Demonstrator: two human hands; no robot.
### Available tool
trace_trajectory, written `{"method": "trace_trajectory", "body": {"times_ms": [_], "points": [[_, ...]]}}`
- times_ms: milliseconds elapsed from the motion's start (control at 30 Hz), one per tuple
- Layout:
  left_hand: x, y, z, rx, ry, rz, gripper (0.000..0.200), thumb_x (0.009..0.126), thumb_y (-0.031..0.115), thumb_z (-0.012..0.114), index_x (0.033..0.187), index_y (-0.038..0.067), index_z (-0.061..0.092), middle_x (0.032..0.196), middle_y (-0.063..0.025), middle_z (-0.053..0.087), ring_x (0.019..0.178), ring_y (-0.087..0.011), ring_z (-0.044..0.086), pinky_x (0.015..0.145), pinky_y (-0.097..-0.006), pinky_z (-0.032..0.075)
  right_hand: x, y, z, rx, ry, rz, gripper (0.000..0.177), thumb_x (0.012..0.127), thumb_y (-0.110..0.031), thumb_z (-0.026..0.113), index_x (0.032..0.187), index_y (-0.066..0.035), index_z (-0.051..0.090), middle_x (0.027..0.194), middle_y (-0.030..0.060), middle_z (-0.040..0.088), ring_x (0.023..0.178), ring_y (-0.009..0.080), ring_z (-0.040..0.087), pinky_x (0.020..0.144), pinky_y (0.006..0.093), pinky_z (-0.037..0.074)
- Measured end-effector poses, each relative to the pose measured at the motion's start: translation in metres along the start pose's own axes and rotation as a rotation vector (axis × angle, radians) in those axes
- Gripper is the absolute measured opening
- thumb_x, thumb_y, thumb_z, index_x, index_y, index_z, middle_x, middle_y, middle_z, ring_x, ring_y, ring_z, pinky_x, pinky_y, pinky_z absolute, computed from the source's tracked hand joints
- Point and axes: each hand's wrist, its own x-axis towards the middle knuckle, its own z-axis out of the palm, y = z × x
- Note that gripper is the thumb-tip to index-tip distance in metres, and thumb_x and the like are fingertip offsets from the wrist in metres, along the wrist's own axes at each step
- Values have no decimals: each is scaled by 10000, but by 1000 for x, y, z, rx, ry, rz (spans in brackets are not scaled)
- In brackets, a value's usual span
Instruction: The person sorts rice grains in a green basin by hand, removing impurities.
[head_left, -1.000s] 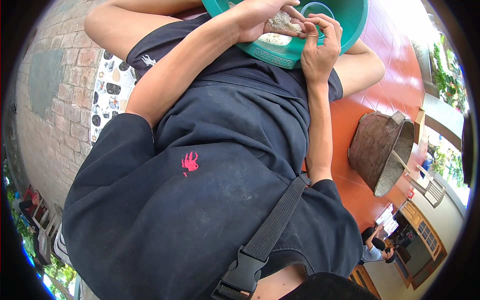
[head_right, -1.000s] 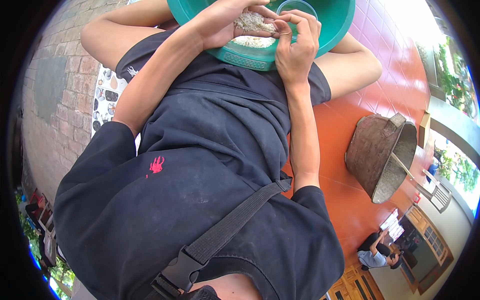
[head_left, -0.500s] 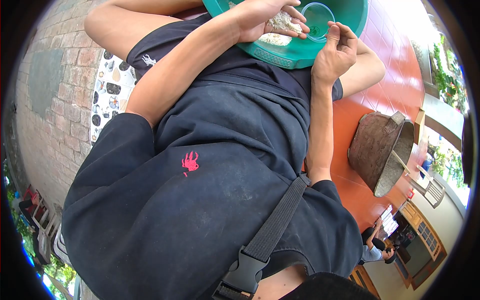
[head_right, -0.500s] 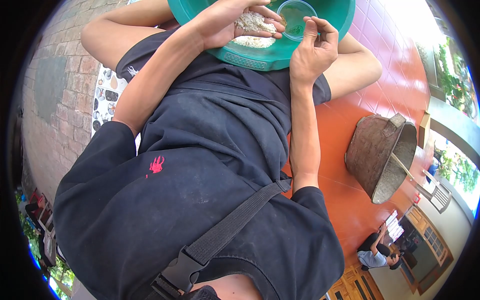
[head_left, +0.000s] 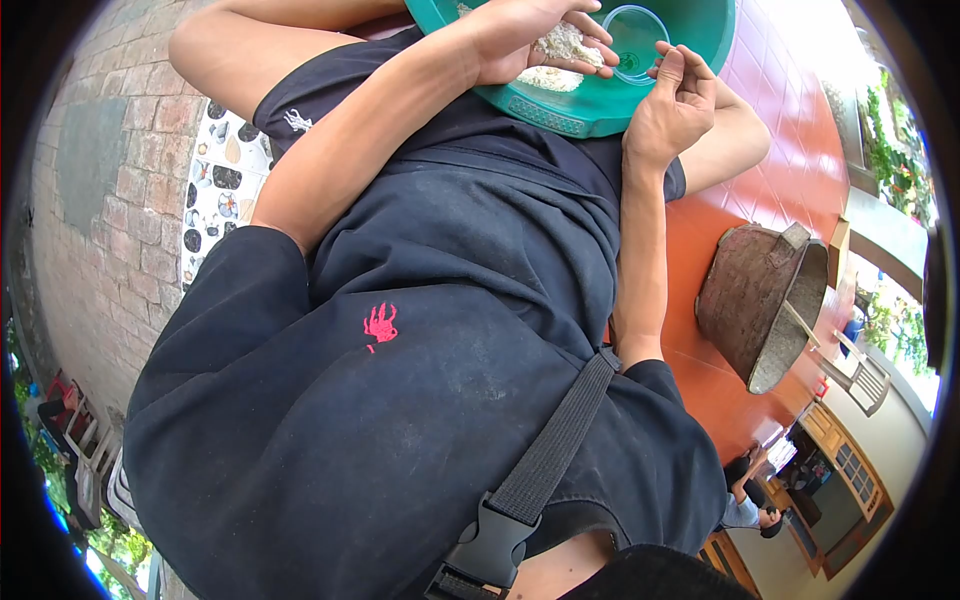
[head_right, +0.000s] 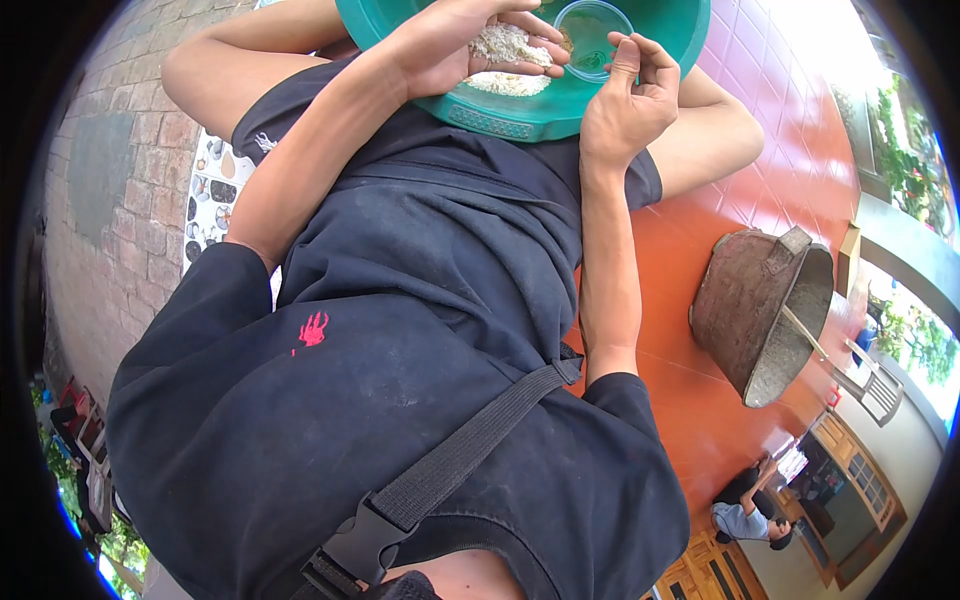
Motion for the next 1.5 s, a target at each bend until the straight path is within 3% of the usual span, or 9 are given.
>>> {"method": "trace_trajectory", "body": {"times_ms": [133,233,667,900,1100,1167,1200,1267,1500], "points": [[-2,1,1,3,-14,13,421,1098,271,452,1122,-103,645,1012,-211,744,912,-278,752,835,-375,632,0,-2,2,-58,34,7,199,1046,-167,663,1098,22,628,966,103,741,733,89,625,647,215,498],[-2,1,1,8,-4,9,420,1098,269,452,1121,-102,646,1014,-210,744,917,-277,751,837,-373,631,-1,-6,2,-77,26,48,207,1052,-147,648,1123,44,609,962,108,712,773,121,635,696,231,529],[-2,1,2,1,-1,10,434,1099,264,445,1127,-121,643,1016,-225,742,919,-283,747,844,-368,628,-6,-1,-1,-9,-10,-44,205,1057,-174,648,1118,20,621,938,84,712,774,104,644,693,207,500],[-2,0,1,-9,4,32,424,1096,264,451,1109,-106,657,996,-208,741,900,-272,743,821,-355,624,-11,-2,0,-59,-266,-382,139,1027,-128,675,990,6,675,942,104,709,828,171,684,692,271,537],[2,-5,-10,-21,-77,63,403,1086,265,476,1087,-87,673,928,-150,718,829,-231,723,782,-345,614,-3,-12,6,-367,-362,-629,59,895,-108,752,911,-58,726,981,76,693,898,240,612,806,346,502],[-6,-8,-8,186,-92,288,395,1081,275,493,1088,-76,673,953,-147,716,843,-230,723,772,-337,608,-4,-11,7,-474,-392,-604,102,819,-113,763,916,-90,741,1065,67,670,1030,269,562,898,380,459],[-4,-7,-6,185,-91,287,395,1081,275,493,1088,-76,673,953,-147,716,843,-230,723,772,-337,608,-4,-11,6,-512,-431,-574,130,794,-115,765,923,-108,750,1152,72,644,1104,289,535,940,390,448],[0,-3,-1,15,44,82,369,1077,276,507,1078,-54,671,974,-140,714,840,-224,715,764,-335,600,-5,-12,7,-552,-449,-579,138,809,-115,766,947,-107,756,1177,76,650,1115,285,541,958,391,447],[4,-6,-11,61,112,86,361,1061,313,553,1112,-34,638,1035,-138,670,902,-233,687,808,-358,575,-7,-13,9,-601,-493,-555,148,820,-123,775,963,-97,755,1223,70,649,1137,289,538,992,403,437]]}}
